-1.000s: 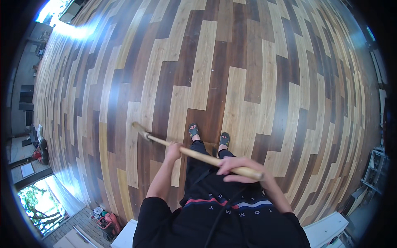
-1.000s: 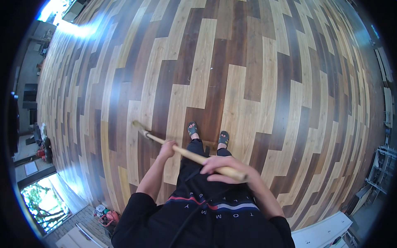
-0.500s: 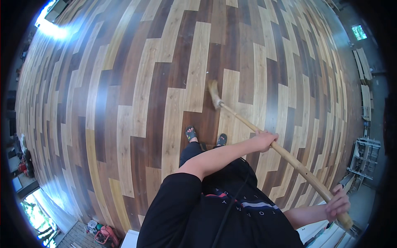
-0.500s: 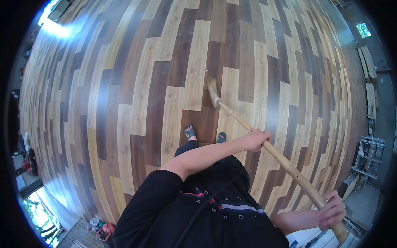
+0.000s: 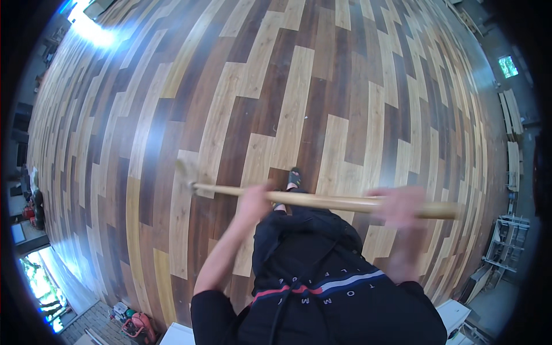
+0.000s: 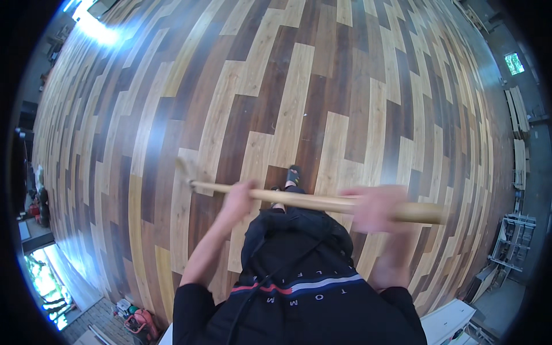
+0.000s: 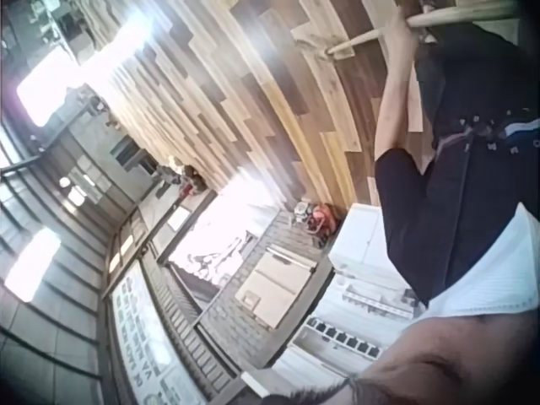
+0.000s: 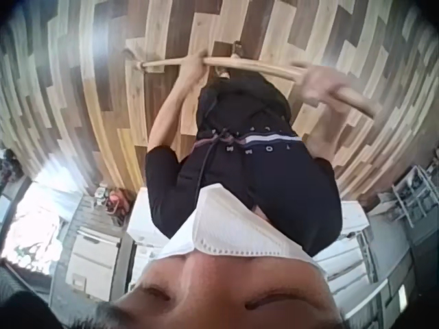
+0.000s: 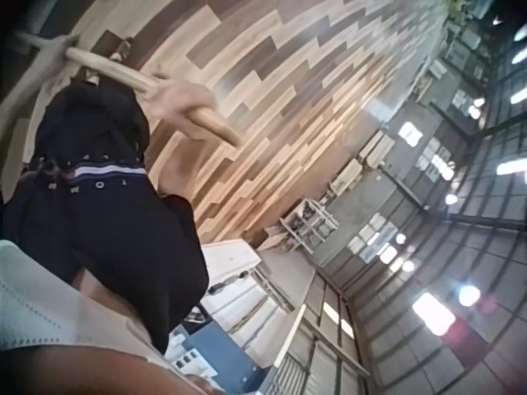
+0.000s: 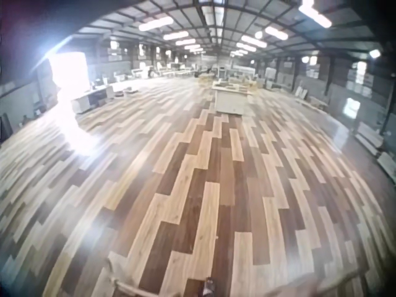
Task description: Sweeping a large wooden tile floor using a push broom.
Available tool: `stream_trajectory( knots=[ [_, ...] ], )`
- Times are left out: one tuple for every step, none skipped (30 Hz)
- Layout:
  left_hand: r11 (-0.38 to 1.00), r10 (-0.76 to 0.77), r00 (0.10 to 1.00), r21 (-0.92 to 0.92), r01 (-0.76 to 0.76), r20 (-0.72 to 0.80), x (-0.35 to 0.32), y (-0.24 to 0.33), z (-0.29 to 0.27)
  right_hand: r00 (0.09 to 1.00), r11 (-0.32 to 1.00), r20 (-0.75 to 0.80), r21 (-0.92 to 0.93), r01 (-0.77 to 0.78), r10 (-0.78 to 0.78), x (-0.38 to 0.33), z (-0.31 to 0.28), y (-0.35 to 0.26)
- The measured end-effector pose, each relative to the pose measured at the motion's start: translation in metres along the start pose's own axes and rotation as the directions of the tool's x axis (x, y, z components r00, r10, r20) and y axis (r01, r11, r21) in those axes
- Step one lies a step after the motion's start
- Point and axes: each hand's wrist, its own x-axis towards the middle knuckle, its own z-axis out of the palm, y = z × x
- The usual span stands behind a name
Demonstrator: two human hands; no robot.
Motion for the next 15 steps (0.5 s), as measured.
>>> stream_trajectory(
  knots=[
    [0.988, 0.058, 0.989, 0.150, -0.037, -0.140, 0.006, -0.075, -0.002, 0.844, 0.955, 0.451, 0.189, 0.227, -0.290, 0.047, 0.011, 0.044],
    [0.986, -0.134, 0.981, 0.079, 0.146, -0.139, 0.004, -0.100, -0.018, 0.839, 0.989, 0.525, 0.050, 0.136, -0.142, 0.060, 0.035, 0.075],
    [0.934, -0.090, 0.972, 0.322, 0.158, -0.216, -0.001, -0.138, -0.024, 0.818, 1.000, 0.575, -0.030, -0.005, 0.021, 0.066, 0.065, 0.086],
    [0.910, -0.175, 0.958, 0.334, 0.245, -0.227, -0.004, -0.190, -0.028, 0.741, 0.999, 0.671, -0.035, -0.007, 0.029, 0.071, 0.086, 0.109],
    [0.917, -0.109, 0.970, 0.355, 0.184, -0.219, -0.009, -0.230, -0.028, 0.660, 0.993, 0.751, -0.077, 0.092, -0.003, 0.080, 0.103, 0.116],
    [0.901, -0.156, 0.971, 0.377, 0.215, -0.183, -0.005, -0.243, -0.030, 0.620, 0.991, 0.783, -0.042, 0.126, -0.046, 0.084, 0.108, 0.133],
    [0.915, -0.140, 0.966, 0.343, 0.209, -0.215, 0.003, -0.253, -0.022, 0.609, 0.989, 0.792, -0.051, 0.137, -0.044, 0.094, 0.107, 0.130],
    [0.930, -0.118, 0.964, 0.313, 0.191, -0.239, 0.016, -0.257, -0.014, 0.607, 0.987, 0.794, -0.065, 0.148, -0.039, 0.102, 0.101, 0.124],
    [0.960, -0.037, 0.978, 0.265, 0.093, -0.207, 0.049, -0.220, -0.010, 0.688, 0.993, 0.725, -0.074, 0.089, -0.007, 0.112, 0.076, 0.123],
    [0.974, -0.007, 0.978, 0.222, 0.055, -0.210, 0.077, -0.188, -0.003, 0.745, 0.998, 0.666, -0.061, 0.031, 0.018, 0.124, 0.046, 0.113],
    [0.964, 0.196, 0.948, 0.227, -0.139, -0.251, 0.091, -0.203, 0.013, 0.758, 0.992, 0.652, -0.099, 0.082, 0.002, 0.138, 0.025, 0.091],
    [0.981, 0.125, 0.961, 0.177, -0.082, -0.246, 0.115, -0.168, 0.038, 0.849, 0.990, 0.528, -0.128, 0.054, 0.022, 0.135, -0.007, 0.077],
    [0.991, 0.034, 0.998, 0.134, -0.027, -0.053, 0.138, -0.092, 0.044, 0.956, 0.985, 0.290, -0.144, 0.097, -0.052, 0.120, -0.039, 0.064],
    [0.980, 0.147, 0.989, 0.138, -0.144, -0.017, 0.153, -0.072, 0.062, 0.967, 0.957, 0.252, -0.287, 0.038, 0.037, 0.125, -0.050, 0.018],
    [0.941, 0.337, 0.942, 0.040, -0.336, -0.005, 0.166, -0.041, 0.080, 0.987, 0.942, 0.160, -0.334, 0.037, 0.018, 0.111, -0.078, -0.005]
  ],
)
